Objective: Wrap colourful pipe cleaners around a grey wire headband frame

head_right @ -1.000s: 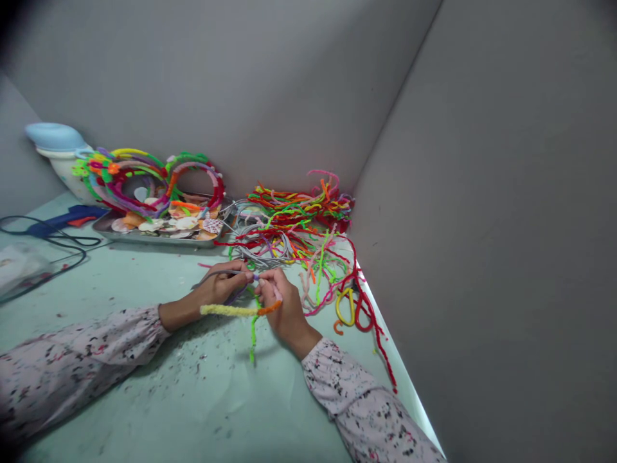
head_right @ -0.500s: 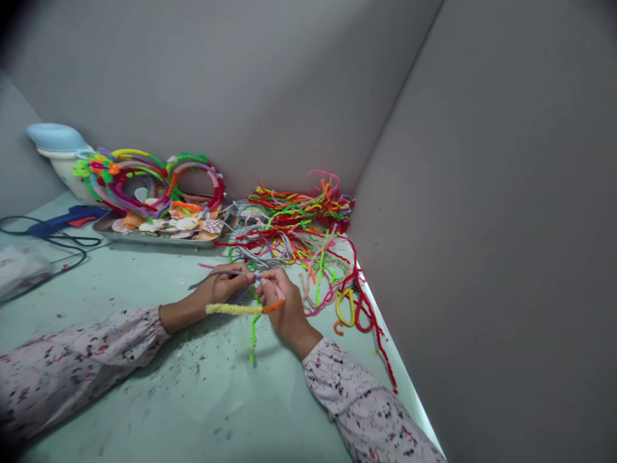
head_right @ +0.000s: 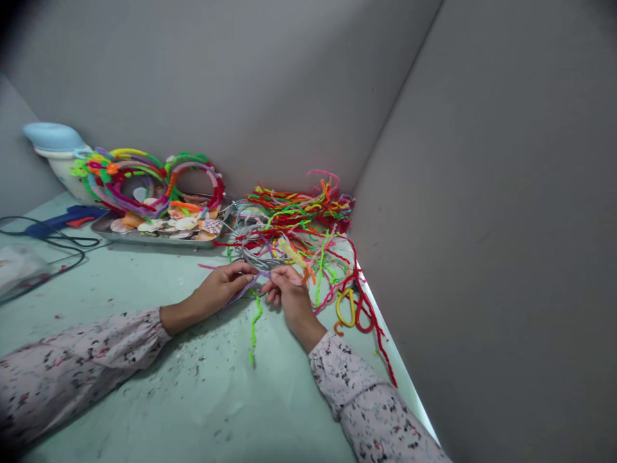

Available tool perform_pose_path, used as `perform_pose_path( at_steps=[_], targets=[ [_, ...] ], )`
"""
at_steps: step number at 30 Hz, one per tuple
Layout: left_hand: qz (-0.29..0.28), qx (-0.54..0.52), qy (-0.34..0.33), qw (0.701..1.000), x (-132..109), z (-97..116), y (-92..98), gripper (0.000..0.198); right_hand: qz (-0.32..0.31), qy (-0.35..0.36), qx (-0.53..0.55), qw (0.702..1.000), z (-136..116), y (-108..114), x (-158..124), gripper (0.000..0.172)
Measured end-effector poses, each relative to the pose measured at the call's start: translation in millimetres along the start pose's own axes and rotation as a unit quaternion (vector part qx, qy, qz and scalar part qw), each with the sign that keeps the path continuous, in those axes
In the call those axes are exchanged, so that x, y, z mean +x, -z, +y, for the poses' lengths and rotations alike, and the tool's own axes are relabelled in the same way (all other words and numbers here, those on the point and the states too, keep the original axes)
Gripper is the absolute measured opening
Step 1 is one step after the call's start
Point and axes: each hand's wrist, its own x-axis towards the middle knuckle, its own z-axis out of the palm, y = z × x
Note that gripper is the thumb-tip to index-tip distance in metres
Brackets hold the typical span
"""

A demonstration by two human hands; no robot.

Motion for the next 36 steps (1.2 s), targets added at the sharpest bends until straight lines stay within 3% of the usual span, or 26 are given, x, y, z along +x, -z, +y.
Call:
perform_pose_path(
  at_steps=[7,22,27,36],
  targets=[
    [-0.017,-0.068,0.031,0.997,2.1,-2.9,-2.9,0.028,-0.030,-0.021,-0.005,0.999,1.2,3.4,2.6,0.015],
    [-0.016,-0.046,-0.004,0.999,1.1,-9.7,0.3,0.023,-0.057,-0.033,-0.010,0.998,-0.8,3.9,2.1,0.013],
    [-0.024,-0.069,0.011,0.997,-1.1,-4.7,0.8,0.025,-0.063,-0.035,-0.006,0.997,-1.3,5.7,2.8,0.013],
    [-0.011,-0.010,0.007,1.000,-3.1,6.2,1.5,0.022,-0.066,-0.047,0.006,0.997,-4.9,6.3,2.2,0.013]
  ],
)
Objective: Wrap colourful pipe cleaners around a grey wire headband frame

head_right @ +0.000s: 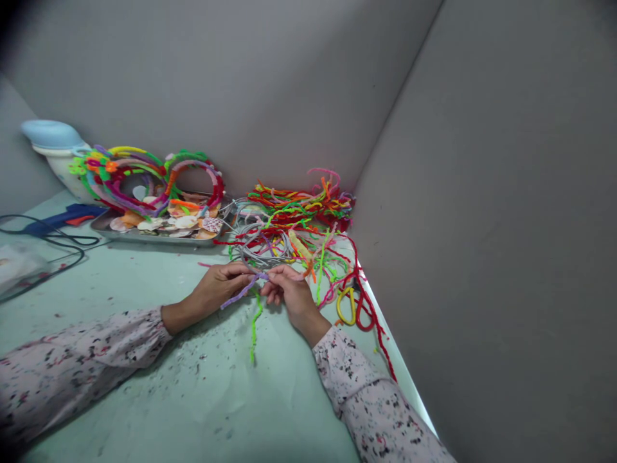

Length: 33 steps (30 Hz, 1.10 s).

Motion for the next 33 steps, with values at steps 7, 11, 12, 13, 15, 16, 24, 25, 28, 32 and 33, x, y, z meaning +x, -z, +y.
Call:
perform_pose_path(
  at_steps=[7,11,12,13,15,16,24,25,28,32,33],
  targets=[
    [0.013,-0.020,0.012,1.000,-1.3,8.3,-2.1,0.019,-0.005,0.002,-0.007,1.000,0.2,-0.5,-0.1,0.014],
    [0.007,-0.028,0.018,0.999,-1.7,9.4,-1.9,0.019,-0.013,0.005,-0.007,1.000,1.7,0.6,0.4,0.013],
    [0.006,-0.027,0.018,0.999,-1.7,9.1,-1.9,0.019,-0.013,0.004,-0.008,1.000,2.0,0.8,0.5,0.013],
    [0.004,-0.025,0.017,1.000,-1.7,8.8,-1.9,0.020,-0.014,0.004,-0.009,1.000,2.3,0.9,0.6,0.013],
    [0.005,-0.024,0.018,1.000,-1.7,8.1,-2.0,0.020,-0.016,0.006,-0.014,1.000,2.3,0.7,0.6,0.014],
    [0.005,-0.025,0.019,0.999,-1.6,7.8,-2.1,0.020,-0.017,0.008,-0.016,1.000,2.1,0.4,0.4,0.014],
    [0.012,-0.032,0.014,0.999,0.1,3.4,-1.5,0.018,-0.011,0.010,-0.037,0.999,-0.8,-4.0,-2.5,0.014],
    [0.013,-0.032,0.016,0.999,0.1,3.2,-1.4,0.018,-0.011,0.010,-0.038,0.999,-0.9,-4.4,-2.9,0.015],
    [0.016,-0.031,0.025,0.999,-0.2,3.2,-1.5,0.019,-0.008,0.012,-0.053,0.998,-1.0,-5.7,-3.9,0.015],
    [0.016,-0.024,0.030,0.999,-0.2,3.0,-1.5,0.020,-0.007,0.026,-0.076,0.997,0.2,-6.9,-4.7,0.014],
    [0.016,-0.025,0.031,0.999,0.0,2.6,-1.5,0.019,-0.007,0.030,-0.079,0.996,0.6,-7.2,-4.8,0.014]
  ],
)
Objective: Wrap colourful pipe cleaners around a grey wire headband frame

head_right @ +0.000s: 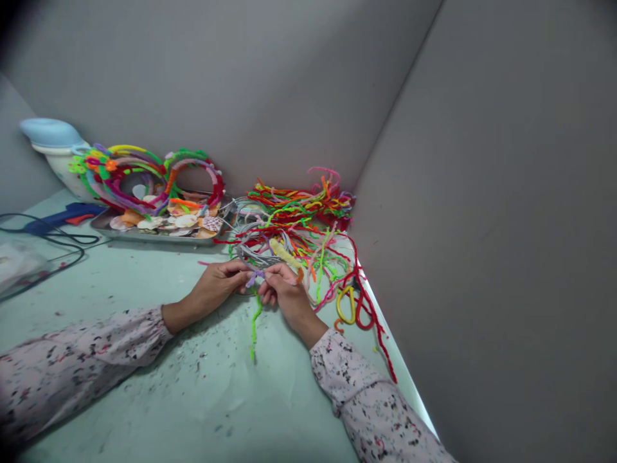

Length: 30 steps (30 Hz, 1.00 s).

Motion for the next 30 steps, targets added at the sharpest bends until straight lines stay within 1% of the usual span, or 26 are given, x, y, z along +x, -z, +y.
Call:
perform_pose_path(
  at_steps=[9,15,24,30],
  targets=[
    [-0.002,-0.007,0.002,1.000,0.8,-6.7,0.5,0.022,0.004,0.005,-0.039,0.999,-1.4,-5.4,-3.8,0.013],
    [-0.009,-0.026,0.002,1.000,1.6,-11.7,0.2,0.022,0.010,0.024,-0.067,0.997,0.5,-8.1,-4.1,0.011],
    [0.000,-0.019,0.002,1.000,0.9,-6.9,0.1,0.021,0.010,0.038,-0.078,0.996,6.7,-8.2,-4.4,0.013],
    [0.007,-0.016,0.009,1.000,0.8,-10.4,0.2,0.021,-0.003,0.053,-0.101,0.993,5.6,-8.8,-6.6,0.012]
  ],
)
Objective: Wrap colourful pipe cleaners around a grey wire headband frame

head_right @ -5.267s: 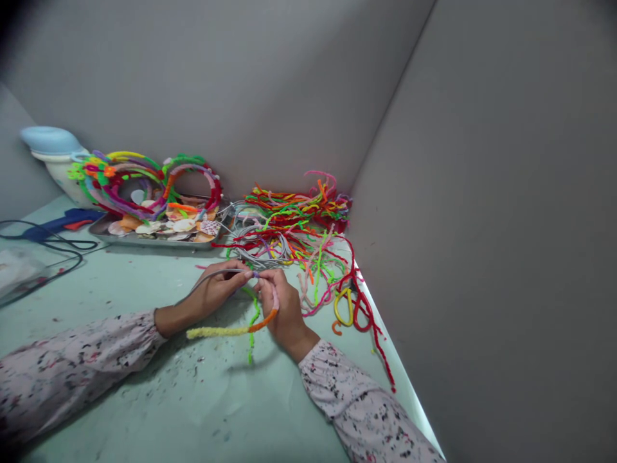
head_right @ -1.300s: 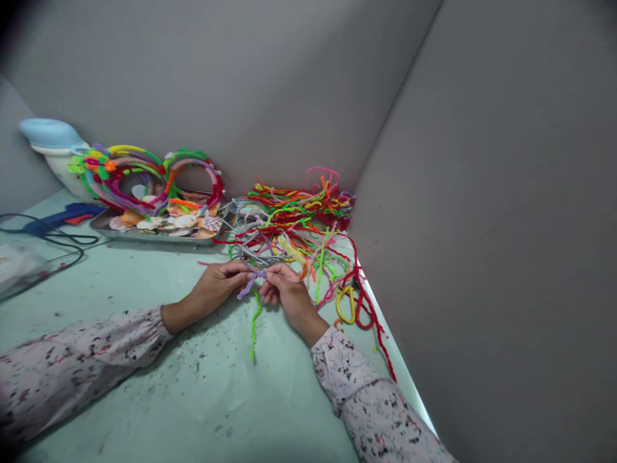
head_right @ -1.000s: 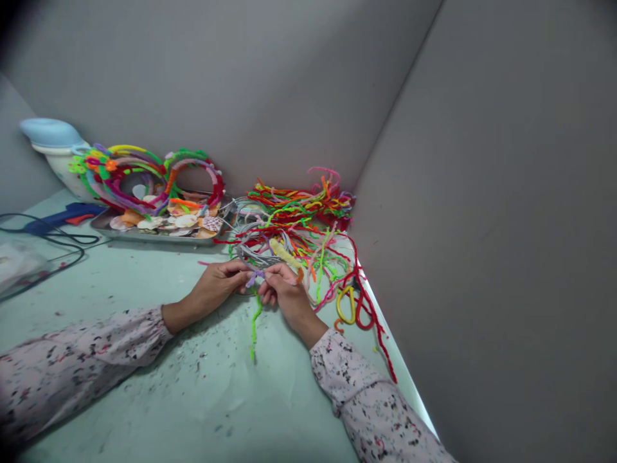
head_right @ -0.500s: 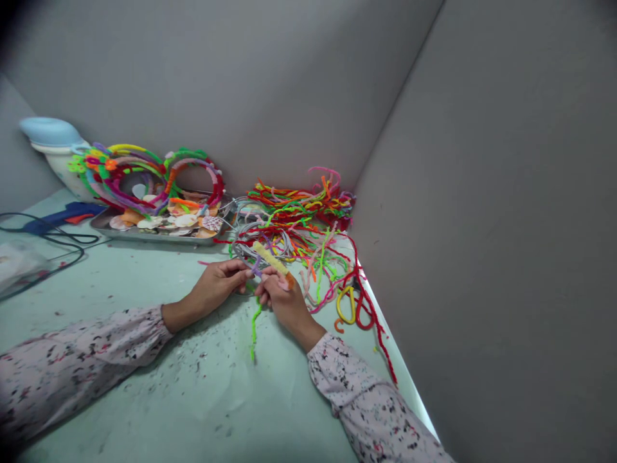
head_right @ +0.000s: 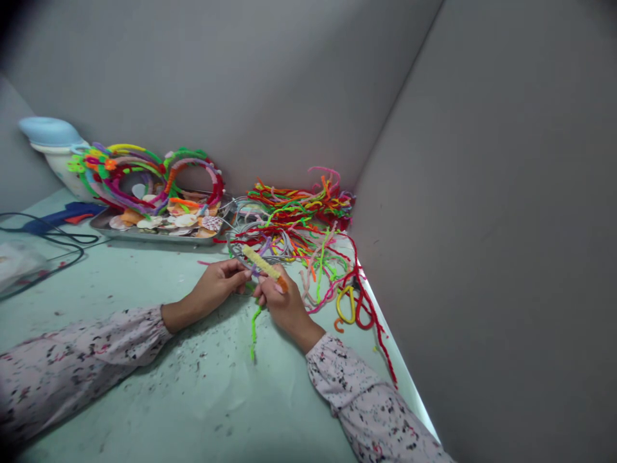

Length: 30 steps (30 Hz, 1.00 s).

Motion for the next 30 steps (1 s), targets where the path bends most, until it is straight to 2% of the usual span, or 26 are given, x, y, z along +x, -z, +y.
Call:
perform_pose_path(
  at_steps=[21,30],
  targets=[
    [0.014,-0.056,0.016,0.998,-1.0,-1.0,-2.4,0.014,-0.023,0.030,-0.043,0.998,2.8,0.6,-2.1,0.015],
    [0.006,-0.053,0.018,0.998,-1.9,9.0,-4.0,0.016,0.002,0.032,-0.041,0.999,-0.5,1.2,-1.6,0.013]
  ],
)
